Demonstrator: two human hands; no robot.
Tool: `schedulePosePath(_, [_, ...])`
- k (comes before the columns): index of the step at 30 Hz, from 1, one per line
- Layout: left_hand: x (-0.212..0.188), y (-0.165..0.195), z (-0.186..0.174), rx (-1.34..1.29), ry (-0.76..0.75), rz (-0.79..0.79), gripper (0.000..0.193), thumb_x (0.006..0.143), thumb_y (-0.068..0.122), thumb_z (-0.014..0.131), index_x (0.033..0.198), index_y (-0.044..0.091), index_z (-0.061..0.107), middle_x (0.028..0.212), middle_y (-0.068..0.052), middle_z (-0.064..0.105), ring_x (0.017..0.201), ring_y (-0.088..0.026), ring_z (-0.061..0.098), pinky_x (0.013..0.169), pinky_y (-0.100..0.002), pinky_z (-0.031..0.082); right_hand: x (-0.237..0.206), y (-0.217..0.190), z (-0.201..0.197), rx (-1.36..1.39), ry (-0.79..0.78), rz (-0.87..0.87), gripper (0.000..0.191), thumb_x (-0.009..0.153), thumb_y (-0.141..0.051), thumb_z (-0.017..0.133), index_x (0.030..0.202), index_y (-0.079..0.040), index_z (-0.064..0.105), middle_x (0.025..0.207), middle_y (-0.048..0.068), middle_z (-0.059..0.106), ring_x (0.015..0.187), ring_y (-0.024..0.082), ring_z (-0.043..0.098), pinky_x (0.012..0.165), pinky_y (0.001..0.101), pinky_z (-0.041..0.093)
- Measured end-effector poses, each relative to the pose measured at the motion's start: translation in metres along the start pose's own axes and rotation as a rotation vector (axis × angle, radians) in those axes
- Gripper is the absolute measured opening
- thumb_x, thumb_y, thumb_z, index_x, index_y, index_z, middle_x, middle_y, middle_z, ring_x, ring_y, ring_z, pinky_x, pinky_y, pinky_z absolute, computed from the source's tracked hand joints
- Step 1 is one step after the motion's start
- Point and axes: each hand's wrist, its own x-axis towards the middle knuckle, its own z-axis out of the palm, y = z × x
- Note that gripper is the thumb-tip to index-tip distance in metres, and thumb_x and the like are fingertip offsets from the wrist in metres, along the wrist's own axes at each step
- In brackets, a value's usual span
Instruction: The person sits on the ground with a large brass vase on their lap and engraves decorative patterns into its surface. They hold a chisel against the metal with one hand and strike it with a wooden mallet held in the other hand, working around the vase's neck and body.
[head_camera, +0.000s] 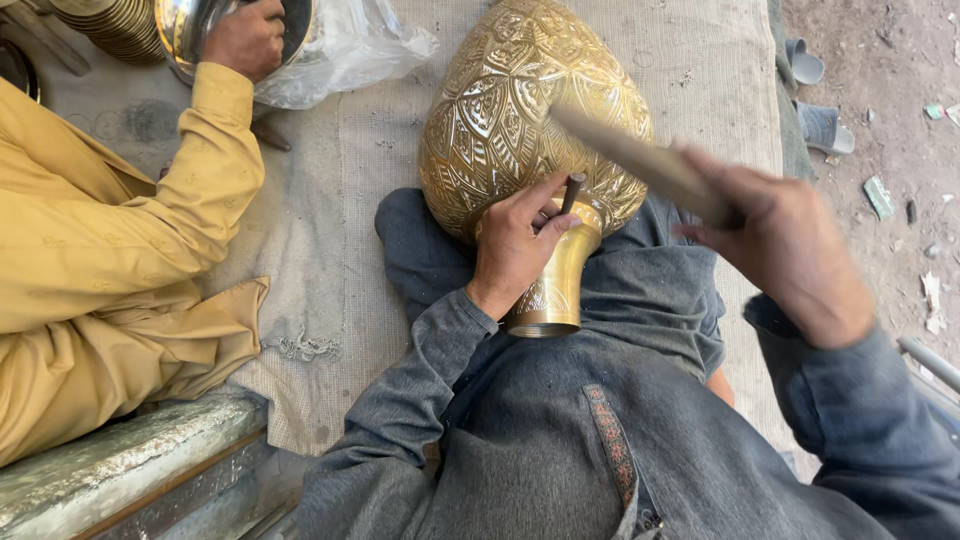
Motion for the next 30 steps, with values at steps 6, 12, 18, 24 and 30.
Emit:
schedulePosePath(6, [0.011, 0.002, -0.003, 0.053, -0.118, 0.076, 0.055, 0.085, 0.015, 0.081, 0.137, 0.01, 0.063, 0.104, -0.011, 0.076, 0.082, -0.017, 0.076, 0.073, -0.031, 0.063, -0.017, 0.012, 0.004, 0.018, 0.095, 0.066, 0.067, 0.079, -0.019, 0.083, 0.142, -0.015, 0.062, 0.121, 0.014, 0.07, 0.096, 0.024, 0.072, 0.079, 0.0363, 0.061])
schedulePosePath(12, [0.02, 0.006, -0.009, 0.103, -0.255, 0.095, 0.054, 0.083, 0.014, 0.083, 0.133, 0.01, 0.065, 0.115, -0.013, 0.076, 0.09, -0.022, 0.076, 0.083, -0.035, 0.061, -0.051, 0.027, 0.03, 0.516, 0.259, 0.314, 0.075, 0.086, -0.021, 0.086, 0.155, -0.012, 0.056, 0.11, 0.007, 0.069, 0.098, 0.012, 0.067, 0.088, 0.0295, 0.057])
schedulePosePath(18, [0.028, 0.014, -0.014, 0.071, -0.341, 0.176, 0.049, 0.084, 0.012, 0.08, 0.131, 0.009, 0.067, 0.123, -0.014, 0.073, 0.102, -0.025, 0.076, 0.092, -0.034, 0.06, -0.08, 0.047, 0.056, 0.44, 0.27, 0.454, 0.049, 0.09, -0.014, 0.088, 0.132, 0.0, 0.068, 0.106, 0.012, 0.07, 0.088, 0.012, 0.067, 0.083, 0.0311, 0.058])
schedulePosePath(24, [0.04, 0.018, -0.013, 0.173, -0.518, 0.14, 0.05, 0.083, 0.014, 0.08, 0.132, 0.014, 0.067, 0.11, -0.011, 0.076, 0.091, -0.023, 0.076, 0.088, -0.035, 0.06, -0.091, 0.055, 0.081, 0.551, 0.279, 0.512, 0.074, 0.082, -0.018, 0.084, 0.149, -0.002, 0.057, 0.135, 0.01, 0.067, 0.097, 0.015, 0.068, 0.089, 0.0309, 0.059])
schedulePosePath(30, [0.041, 0.012, -0.013, 0.127, -0.465, 0.277, 0.049, 0.085, 0.012, 0.08, 0.132, 0.012, 0.067, 0.114, -0.012, 0.076, 0.091, -0.024, 0.077, 0.087, -0.037, 0.061, -0.1, 0.065, 0.094, 0.277, 0.232, 0.257, 0.071, 0.083, -0.011, 0.087, 0.148, 0.0, 0.059, 0.13, 0.014, 0.071, 0.114, 0.019, 0.069, 0.098, 0.0358, 0.057])
